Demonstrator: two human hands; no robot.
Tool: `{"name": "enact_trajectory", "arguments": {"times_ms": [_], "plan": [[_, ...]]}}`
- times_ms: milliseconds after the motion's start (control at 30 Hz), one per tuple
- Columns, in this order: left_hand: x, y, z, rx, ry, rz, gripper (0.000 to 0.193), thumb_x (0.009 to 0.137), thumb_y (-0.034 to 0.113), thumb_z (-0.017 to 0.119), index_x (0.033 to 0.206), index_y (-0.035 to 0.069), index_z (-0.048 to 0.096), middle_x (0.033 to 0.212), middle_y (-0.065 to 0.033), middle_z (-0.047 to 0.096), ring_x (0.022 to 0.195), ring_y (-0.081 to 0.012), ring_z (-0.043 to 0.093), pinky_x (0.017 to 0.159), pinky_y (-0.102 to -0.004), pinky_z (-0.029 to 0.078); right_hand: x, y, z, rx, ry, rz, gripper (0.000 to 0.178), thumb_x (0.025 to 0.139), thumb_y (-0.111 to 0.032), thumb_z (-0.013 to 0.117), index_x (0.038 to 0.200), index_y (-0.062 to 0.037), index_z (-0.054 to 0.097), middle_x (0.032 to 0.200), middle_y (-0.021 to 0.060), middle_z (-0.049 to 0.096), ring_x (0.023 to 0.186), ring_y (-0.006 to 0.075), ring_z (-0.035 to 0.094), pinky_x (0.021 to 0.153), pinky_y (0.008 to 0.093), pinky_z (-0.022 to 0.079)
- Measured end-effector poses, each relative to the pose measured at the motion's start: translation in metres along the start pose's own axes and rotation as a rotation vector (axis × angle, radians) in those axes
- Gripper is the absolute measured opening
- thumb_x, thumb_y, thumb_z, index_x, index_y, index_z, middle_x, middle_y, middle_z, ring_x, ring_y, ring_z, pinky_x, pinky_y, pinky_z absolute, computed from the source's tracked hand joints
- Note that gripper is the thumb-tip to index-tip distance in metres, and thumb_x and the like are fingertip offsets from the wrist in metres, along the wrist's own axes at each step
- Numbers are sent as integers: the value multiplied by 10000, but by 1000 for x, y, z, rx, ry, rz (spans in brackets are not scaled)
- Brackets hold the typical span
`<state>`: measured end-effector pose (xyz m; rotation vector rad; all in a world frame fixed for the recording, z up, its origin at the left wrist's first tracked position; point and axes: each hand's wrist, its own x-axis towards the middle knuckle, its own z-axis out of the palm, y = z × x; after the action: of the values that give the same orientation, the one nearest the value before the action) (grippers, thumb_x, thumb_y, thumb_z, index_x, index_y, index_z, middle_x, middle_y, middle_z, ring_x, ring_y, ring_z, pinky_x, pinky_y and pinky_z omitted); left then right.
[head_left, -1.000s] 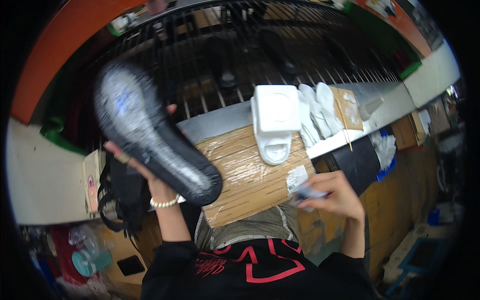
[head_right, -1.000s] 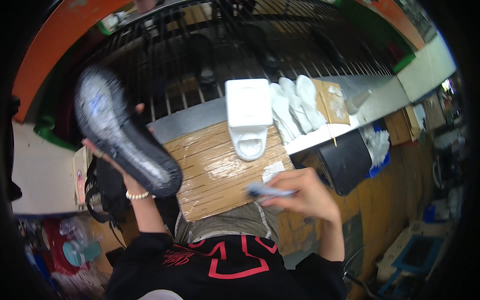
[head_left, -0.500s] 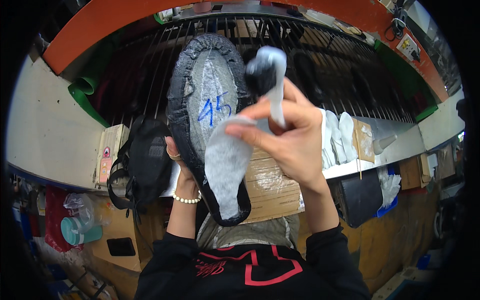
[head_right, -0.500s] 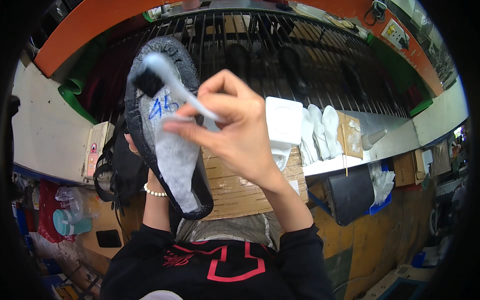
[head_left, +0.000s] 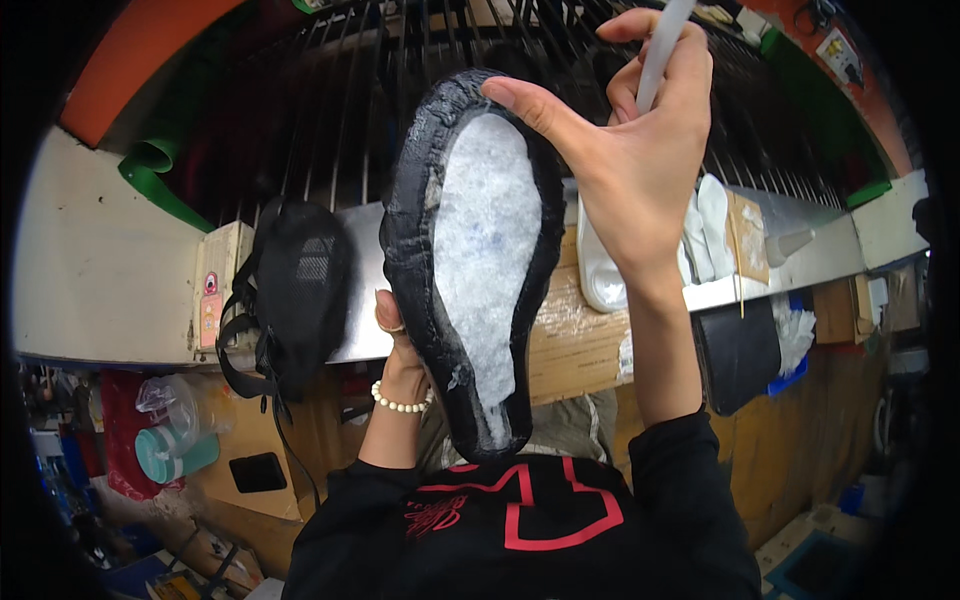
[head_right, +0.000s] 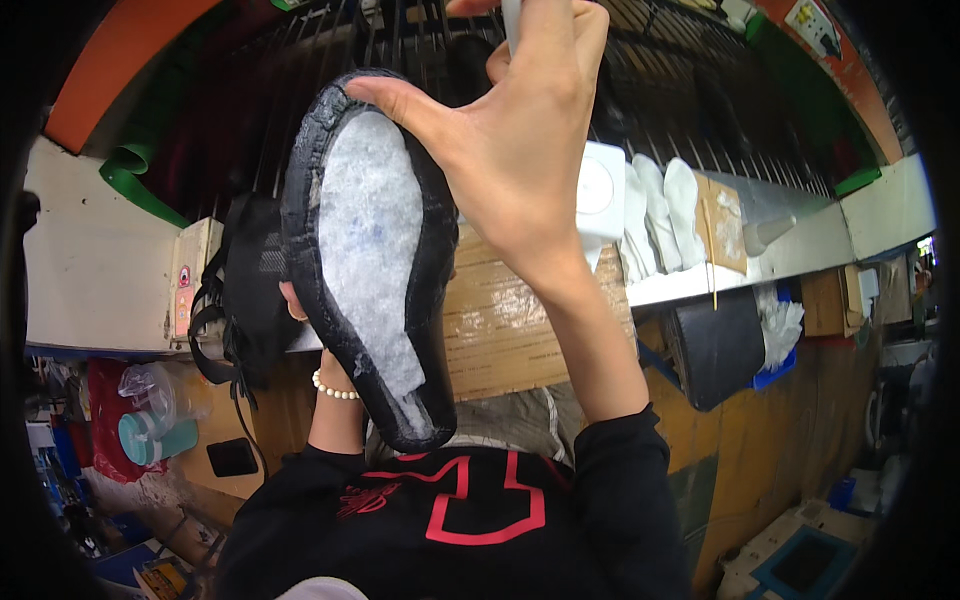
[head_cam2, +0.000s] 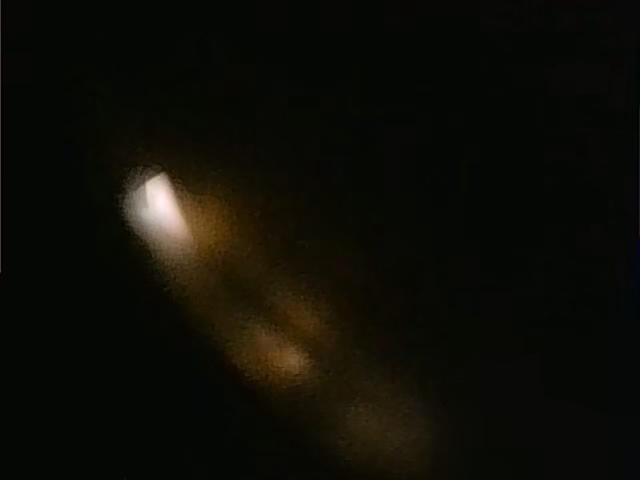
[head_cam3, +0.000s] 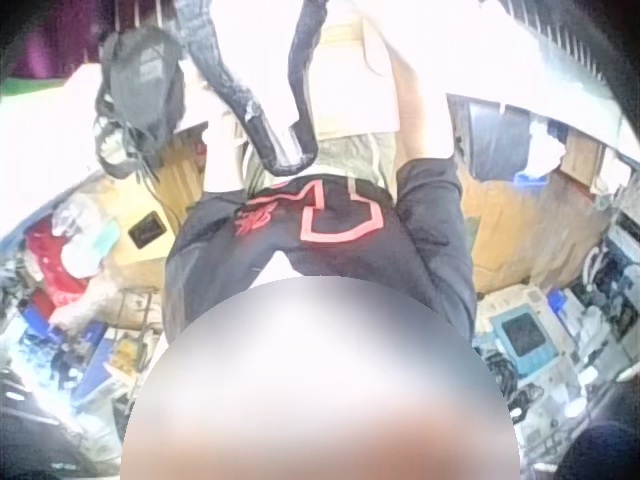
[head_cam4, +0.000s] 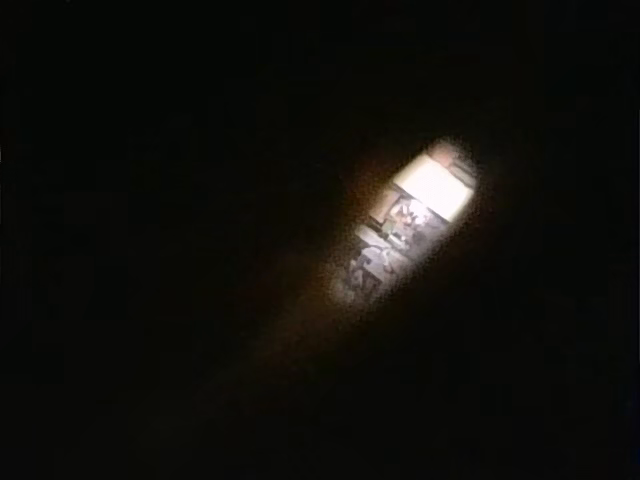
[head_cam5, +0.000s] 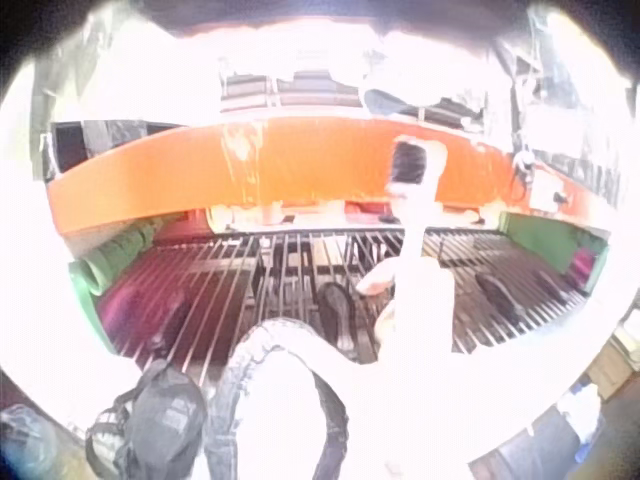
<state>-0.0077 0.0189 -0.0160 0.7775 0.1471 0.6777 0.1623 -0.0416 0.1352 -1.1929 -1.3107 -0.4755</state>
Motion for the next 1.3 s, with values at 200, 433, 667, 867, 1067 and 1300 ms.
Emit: {"name": "enact_trajectory", "arguments": {"times_ms": [200,433,667,867,1067,1300], "plan": [[11,-17,-2,-508,-120,57,1133,862,874,319,1563,-8,211,1530,-257,385,1326,-389,511,1105,-513,447,-72,-13,-18,-181,-373,279,967,499,-343,1005,1243,-4,489,1097,56,407,940,190,437,772,309,429],[3,-13,-55,-557,-64,-299,1128,846,863,405,1502,-48,303,1315,-420,489,929,-412,676,738,-486,623,-135,-4,-134,-424,-375,865,274,919,-150,708,1156,-38,629,993,28,576,820,181,516,719,280,393],[40,11,-69,-528,-512,-661,1242,754,738,709,1533,-57,157,1363,-433,430,1157,-530,589,885,-624,568,-186,31,-154,-1026,-554,334,183,821,-215,797,1004,-220,809,974,1,608,776,153,538,811,343,351],[53,91,-37,-281,-524,-770,1280,684,477,899,1566,-9,110,1408,-418,405,1298,-525,490,1047,-609,475,-200,42,-150,-943,-423,381,213,772,-210,839,983,-214,806,993,11,565,786,172,522,808,345,333],[30,71,-45,-256,-519,-470,1195,755,649,741,1568,9,144,1403,-411,414,1208,-504,559,955,-565,545,-222,27,-153,-776,-200,762,140,807,-186,821,940,-147,796,966,50,535,729,182,526,661,342,418],[-1,-11,-11,-478,-23,-34,1132,822,877,425,1558,36,242,1435,-322,445,1160,-455,590,979,-535,531,-185,20,-152,-338,-98,877,225,978,-205,674,985,-7,781,759,34,575,653,97,476,562,274,358]]}}
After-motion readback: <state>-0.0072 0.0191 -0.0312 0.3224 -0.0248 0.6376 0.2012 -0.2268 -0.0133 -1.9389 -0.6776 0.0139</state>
